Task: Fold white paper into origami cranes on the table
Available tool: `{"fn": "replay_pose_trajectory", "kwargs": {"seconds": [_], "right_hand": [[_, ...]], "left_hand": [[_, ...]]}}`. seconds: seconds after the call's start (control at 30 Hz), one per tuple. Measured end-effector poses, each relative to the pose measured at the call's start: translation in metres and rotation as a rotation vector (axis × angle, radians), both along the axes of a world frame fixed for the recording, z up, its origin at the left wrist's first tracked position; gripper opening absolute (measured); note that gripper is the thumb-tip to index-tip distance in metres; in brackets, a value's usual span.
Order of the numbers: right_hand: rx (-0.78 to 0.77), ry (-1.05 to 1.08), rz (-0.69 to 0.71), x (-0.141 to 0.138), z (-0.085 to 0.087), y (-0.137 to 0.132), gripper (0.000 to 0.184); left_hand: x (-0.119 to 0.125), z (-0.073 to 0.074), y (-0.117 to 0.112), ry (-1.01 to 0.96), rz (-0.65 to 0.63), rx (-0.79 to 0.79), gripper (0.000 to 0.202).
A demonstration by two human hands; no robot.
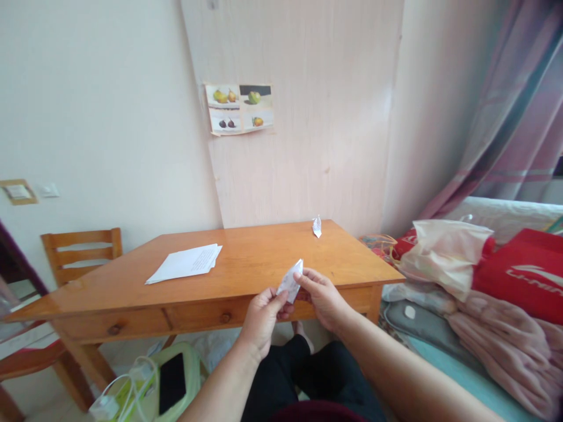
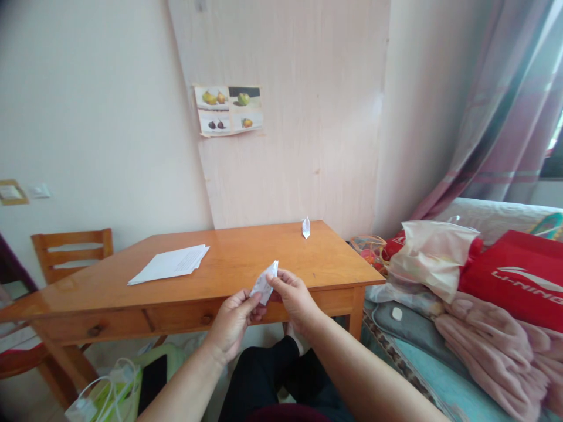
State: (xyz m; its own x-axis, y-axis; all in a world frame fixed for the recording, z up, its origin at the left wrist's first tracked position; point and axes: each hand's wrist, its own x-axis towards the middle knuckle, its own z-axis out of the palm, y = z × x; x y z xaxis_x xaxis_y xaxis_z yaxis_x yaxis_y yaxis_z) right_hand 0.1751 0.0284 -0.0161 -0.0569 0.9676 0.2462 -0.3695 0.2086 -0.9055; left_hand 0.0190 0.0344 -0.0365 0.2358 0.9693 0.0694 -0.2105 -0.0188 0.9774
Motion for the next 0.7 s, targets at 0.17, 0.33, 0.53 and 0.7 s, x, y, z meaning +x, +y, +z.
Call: {"fn": "replay_pose_trajectory", "kwargs": {"seconds": [0.17, 0.33, 0.53, 0.7], "right_hand": [[-0.073, -0.081, -0.076, 0.023, 0.013, 0.041, 0.044], [-0.131, -0.173, -0.192, 0.044, 0.017, 0.087, 0.042], [-0.166, -0.25, -0.295, 0.061, 0.006, 0.136, 0.025], [-0.204, -0.31, -0.302, 0.074, -0.01, 0.165, 0.02]], "left_hand": [[0.009, 0.015, 0.049, 0.047, -0.026, -0.028, 0.039], [0.022, 0.024, 0.097, 0.186, -0.064, -0.025, 0.036], [0.033, 0.029, 0.151, 0.398, -0.148, 0.015, 0.035], [0.039, 0.028, 0.189, 0.583, -0.194, 0.063, 0.031]]}}
